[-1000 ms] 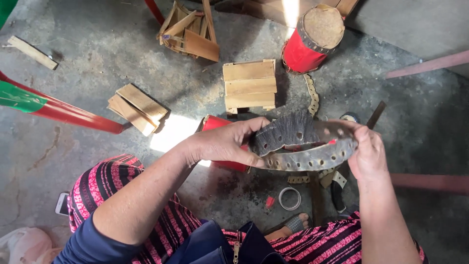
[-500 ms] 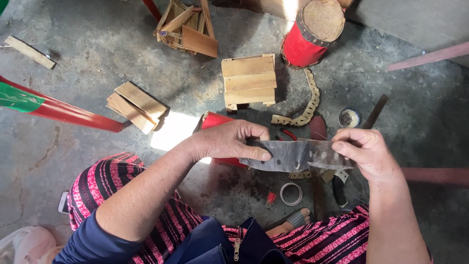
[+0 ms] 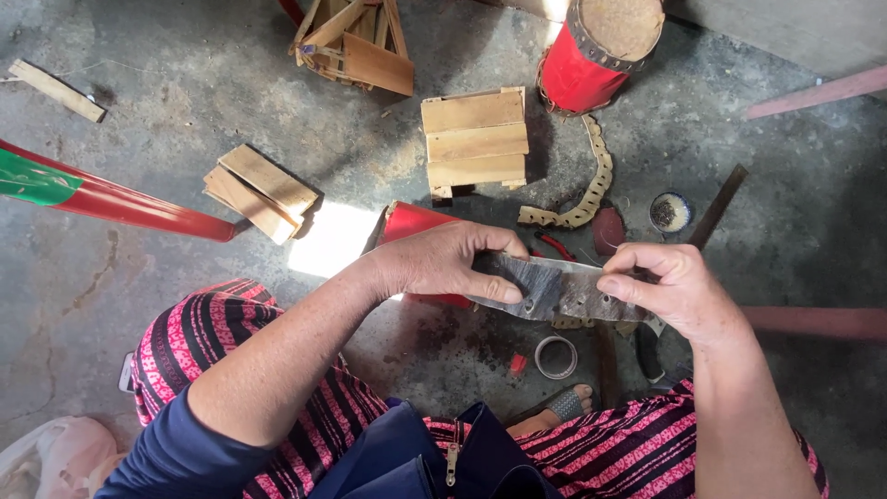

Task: Preparing a decorative band by threading it with string and fitting it onto a small drum.

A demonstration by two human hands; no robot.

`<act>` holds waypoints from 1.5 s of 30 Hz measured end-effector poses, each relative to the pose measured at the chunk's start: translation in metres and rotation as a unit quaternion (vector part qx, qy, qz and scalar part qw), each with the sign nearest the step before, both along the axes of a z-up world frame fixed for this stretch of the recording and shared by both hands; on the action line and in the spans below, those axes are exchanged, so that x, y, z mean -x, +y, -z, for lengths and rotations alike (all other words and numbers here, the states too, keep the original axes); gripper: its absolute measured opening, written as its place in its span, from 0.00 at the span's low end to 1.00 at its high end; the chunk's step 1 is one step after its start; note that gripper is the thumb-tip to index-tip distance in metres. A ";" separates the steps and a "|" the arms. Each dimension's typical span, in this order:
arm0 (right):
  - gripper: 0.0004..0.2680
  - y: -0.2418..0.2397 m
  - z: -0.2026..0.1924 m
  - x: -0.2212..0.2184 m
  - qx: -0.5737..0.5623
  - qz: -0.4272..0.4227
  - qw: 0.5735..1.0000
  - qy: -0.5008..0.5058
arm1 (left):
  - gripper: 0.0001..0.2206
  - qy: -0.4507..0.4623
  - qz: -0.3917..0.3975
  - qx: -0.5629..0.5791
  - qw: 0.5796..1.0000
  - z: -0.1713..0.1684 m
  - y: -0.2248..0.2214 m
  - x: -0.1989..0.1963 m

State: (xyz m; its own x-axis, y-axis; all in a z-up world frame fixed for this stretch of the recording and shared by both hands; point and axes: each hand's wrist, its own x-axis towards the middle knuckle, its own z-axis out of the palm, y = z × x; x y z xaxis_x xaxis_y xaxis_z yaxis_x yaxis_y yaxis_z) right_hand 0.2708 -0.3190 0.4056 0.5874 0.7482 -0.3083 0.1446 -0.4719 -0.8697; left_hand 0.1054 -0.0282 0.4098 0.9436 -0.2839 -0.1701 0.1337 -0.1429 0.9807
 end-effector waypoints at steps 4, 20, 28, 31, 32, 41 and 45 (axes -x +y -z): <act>0.03 -0.003 0.007 -0.003 -0.027 -0.017 0.999 0.016 | 0.09 0.014 -0.023 -0.003 1.000 0.000 0.001 0.002; 0.03 0.001 0.015 0.001 -0.079 -0.036 0.992 0.095 | 0.23 -0.031 0.009 0.038 0.999 -0.003 0.001 0.004; 0.02 0.001 0.027 -0.001 -0.103 -0.042 0.990 0.088 | 0.11 -0.012 0.017 0.035 0.999 -0.005 -0.001 0.005; 0.03 0.001 0.028 -0.002 -0.086 -0.034 0.994 0.059 | 0.11 0.004 0.008 0.038 0.999 -0.010 -0.002 0.005; 0.05 0.001 0.029 -0.003 -0.061 -0.026 0.997 0.031 | 0.12 0.010 0.008 0.035 0.999 -0.011 -0.002 0.005; 0.07 0.024 0.000 0.012 -0.053 -0.017 0.993 -0.105 | 0.10 0.040 0.003 0.074 0.996 0.017 -0.009 0.003; 0.11 0.032 -0.011 0.021 -0.057 -0.005 0.988 -0.140 | 0.10 0.032 0.015 0.064 0.997 0.019 -0.013 0.002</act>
